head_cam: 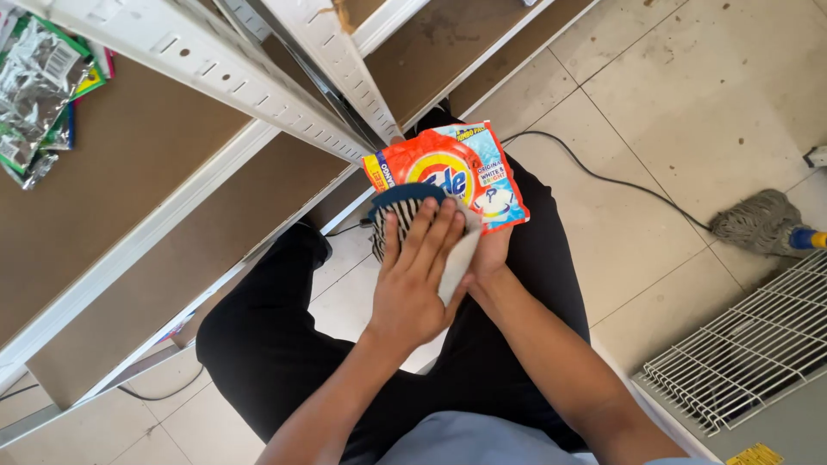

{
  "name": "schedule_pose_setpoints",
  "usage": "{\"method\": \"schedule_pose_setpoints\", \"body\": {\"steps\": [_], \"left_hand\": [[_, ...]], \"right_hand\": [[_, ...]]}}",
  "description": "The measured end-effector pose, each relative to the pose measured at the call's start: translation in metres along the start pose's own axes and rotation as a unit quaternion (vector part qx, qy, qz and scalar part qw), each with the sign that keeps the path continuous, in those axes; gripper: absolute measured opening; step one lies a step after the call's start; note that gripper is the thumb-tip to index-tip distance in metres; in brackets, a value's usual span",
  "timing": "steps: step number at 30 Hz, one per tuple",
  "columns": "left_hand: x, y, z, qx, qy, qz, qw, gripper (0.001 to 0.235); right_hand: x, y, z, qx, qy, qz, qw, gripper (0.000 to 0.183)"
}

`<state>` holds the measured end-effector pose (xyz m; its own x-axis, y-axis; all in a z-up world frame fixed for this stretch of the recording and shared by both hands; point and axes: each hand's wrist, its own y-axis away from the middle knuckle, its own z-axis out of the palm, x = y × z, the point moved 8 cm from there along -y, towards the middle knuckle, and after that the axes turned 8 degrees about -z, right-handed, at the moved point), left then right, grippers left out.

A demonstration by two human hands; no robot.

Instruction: Wiping down individual detergent packets with a cloth and organizing them on storage shelves.

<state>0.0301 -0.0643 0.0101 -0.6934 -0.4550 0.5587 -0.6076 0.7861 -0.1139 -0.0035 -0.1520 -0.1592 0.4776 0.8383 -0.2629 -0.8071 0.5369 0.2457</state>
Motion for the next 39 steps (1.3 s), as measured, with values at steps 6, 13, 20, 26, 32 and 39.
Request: {"method": "schedule_pose_setpoints", "body": {"steps": [6,13,20,26,32,39], "left_hand": [[0.002,-0.023,-0.01,-0.004,-0.065,0.004,0.998,0.074],[0.022,-0.017,0.005,-0.014,-0.063,0.044,0.997,0.07],[-0.005,0.021,0.02,-0.1,-0.156,0.155,0.97,0.07],[0.022,0.001,0.001,-0.057,-0.152,0.182,0.97,0.072],[-0.019,0.018,0.013,-0.092,-0.176,0.192,0.961,0.071],[0.022,-0.003,0.004,-0.037,-0.186,0.181,0.965,0.07]], "right_hand": [[0.007,0.014,0.054,-0.051,0.057,0.004,0.997,0.071],[0.006,0.001,0.008,-0.101,0.096,-0.054,0.989,0.065],[0.013,0.016,0.03,-0.151,-0.095,0.099,0.979,0.065],[0.041,0.004,-0.025,-0.113,0.229,0.107,0.961,0.066],[0.025,0.021,0.011,-0.107,0.08,0.111,0.985,0.073],[0.024,0.034,0.021,-0.092,0.028,0.125,0.988,0.077]]}}
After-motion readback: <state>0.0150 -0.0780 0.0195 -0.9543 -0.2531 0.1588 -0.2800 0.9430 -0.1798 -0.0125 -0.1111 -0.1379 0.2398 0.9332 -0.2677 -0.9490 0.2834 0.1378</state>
